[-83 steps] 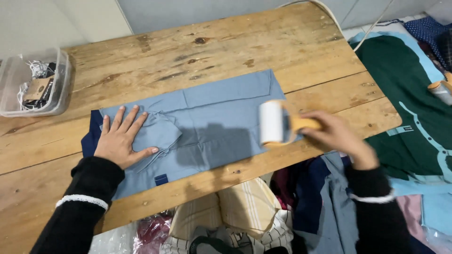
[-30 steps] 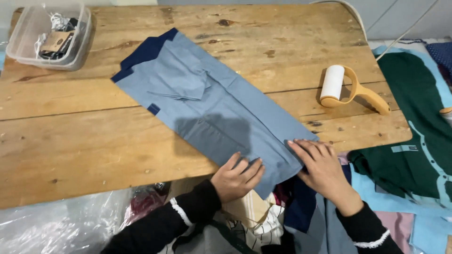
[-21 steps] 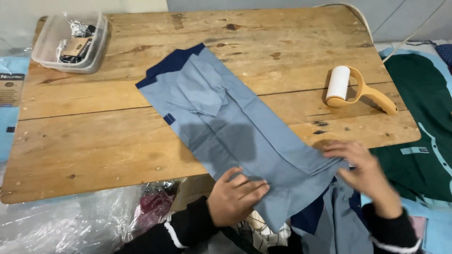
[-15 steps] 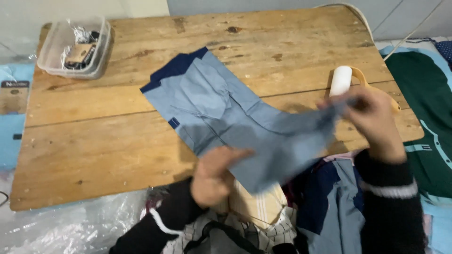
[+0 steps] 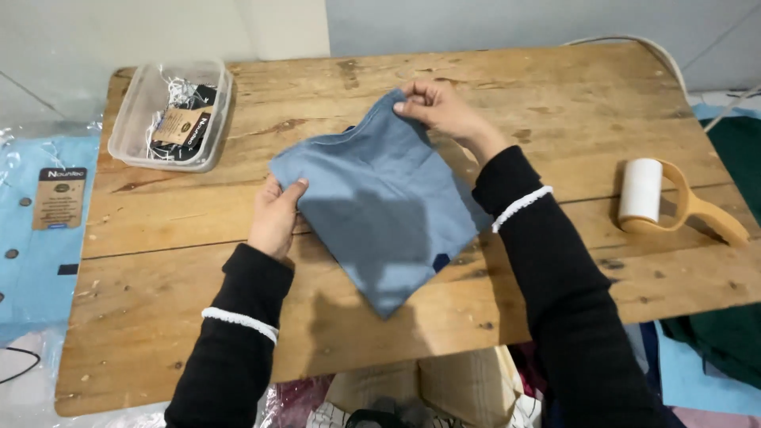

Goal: The person folds a light blue shirt on a wooden table, using a lint roller to clean the fabric before and after folding. They then attach a tag to the folded shirt using a string.

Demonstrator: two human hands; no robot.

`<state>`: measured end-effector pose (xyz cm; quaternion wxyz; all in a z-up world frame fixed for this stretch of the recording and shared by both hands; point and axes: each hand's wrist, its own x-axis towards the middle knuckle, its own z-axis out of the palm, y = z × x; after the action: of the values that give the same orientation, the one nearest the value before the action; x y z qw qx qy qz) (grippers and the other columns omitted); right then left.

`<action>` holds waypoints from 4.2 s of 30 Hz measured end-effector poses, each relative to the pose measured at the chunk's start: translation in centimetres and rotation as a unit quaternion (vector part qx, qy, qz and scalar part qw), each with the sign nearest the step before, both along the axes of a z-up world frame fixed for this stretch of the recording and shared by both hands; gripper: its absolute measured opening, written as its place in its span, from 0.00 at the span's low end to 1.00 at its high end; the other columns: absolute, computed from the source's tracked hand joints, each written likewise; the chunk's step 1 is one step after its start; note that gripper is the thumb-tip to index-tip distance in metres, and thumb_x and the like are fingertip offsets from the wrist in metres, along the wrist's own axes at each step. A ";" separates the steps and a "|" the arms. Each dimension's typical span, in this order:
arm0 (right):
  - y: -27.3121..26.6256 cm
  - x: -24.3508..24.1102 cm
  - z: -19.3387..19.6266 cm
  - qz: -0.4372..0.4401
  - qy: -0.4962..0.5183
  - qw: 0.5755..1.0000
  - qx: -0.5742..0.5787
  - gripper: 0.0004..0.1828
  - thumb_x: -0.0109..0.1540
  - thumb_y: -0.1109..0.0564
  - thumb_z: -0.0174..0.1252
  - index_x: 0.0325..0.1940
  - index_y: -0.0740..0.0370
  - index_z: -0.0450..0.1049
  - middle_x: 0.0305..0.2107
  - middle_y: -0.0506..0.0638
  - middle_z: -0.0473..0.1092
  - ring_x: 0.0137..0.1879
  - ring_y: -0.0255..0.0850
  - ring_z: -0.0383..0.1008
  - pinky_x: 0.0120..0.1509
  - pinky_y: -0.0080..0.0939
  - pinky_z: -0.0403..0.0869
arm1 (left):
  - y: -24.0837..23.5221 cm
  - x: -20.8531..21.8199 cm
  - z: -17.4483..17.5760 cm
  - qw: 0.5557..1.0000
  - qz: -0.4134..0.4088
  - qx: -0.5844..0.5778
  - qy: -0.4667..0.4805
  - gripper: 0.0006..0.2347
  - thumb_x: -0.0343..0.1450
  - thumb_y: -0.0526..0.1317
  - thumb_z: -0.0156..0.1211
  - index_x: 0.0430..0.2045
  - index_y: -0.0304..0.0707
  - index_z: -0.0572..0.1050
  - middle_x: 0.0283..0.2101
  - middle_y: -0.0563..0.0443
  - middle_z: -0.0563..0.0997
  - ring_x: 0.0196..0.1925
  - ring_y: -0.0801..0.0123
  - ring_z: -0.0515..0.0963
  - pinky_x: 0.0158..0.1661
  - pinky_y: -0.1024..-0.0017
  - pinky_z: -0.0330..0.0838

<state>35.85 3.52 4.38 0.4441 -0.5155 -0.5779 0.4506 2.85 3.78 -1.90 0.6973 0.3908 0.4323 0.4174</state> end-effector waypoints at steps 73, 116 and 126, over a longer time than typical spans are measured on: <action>-12.5 -3.8 -0.3 -0.168 -0.503 0.843 0.089 0.25 0.68 0.45 0.60 0.64 0.61 0.75 0.49 0.62 0.76 0.55 0.62 0.77 0.56 0.58 0.75 | -7.0 1.7 1.9 0.785 -0.018 0.592 0.182 0.42 0.78 0.64 0.37 0.75 0.30 0.30 0.78 0.27 0.31 0.79 0.29 0.26 0.73 0.36 0.23; -35.2 9.5 4.4 -0.320 -0.467 0.810 0.154 0.35 0.60 0.47 0.68 0.70 0.57 0.70 0.58 0.58 0.69 0.67 0.59 0.65 0.71 0.56 0.64 | 2.0 20.3 3.4 0.499 -0.354 0.479 0.629 0.25 0.66 0.45 0.57 0.61 0.64 0.69 0.59 0.55 0.75 0.58 0.57 0.80 0.54 0.54 0.76; -20.6 2.8 0.9 -0.124 -0.457 0.881 0.006 0.40 0.62 0.39 0.62 0.74 0.53 0.59 0.55 0.55 0.69 0.62 0.54 0.67 0.66 0.52 0.66 | 3.0 20.3 4.9 0.524 -0.358 0.499 0.591 0.12 0.59 0.38 0.59 0.33 0.46 0.83 0.37 0.44 0.82 0.47 0.43 0.84 0.48 0.51 0.78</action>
<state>38.60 -17.08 5.31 0.1859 -0.7289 -0.6507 0.1035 23.19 6.78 3.00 0.0639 0.9538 0.2900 -0.0459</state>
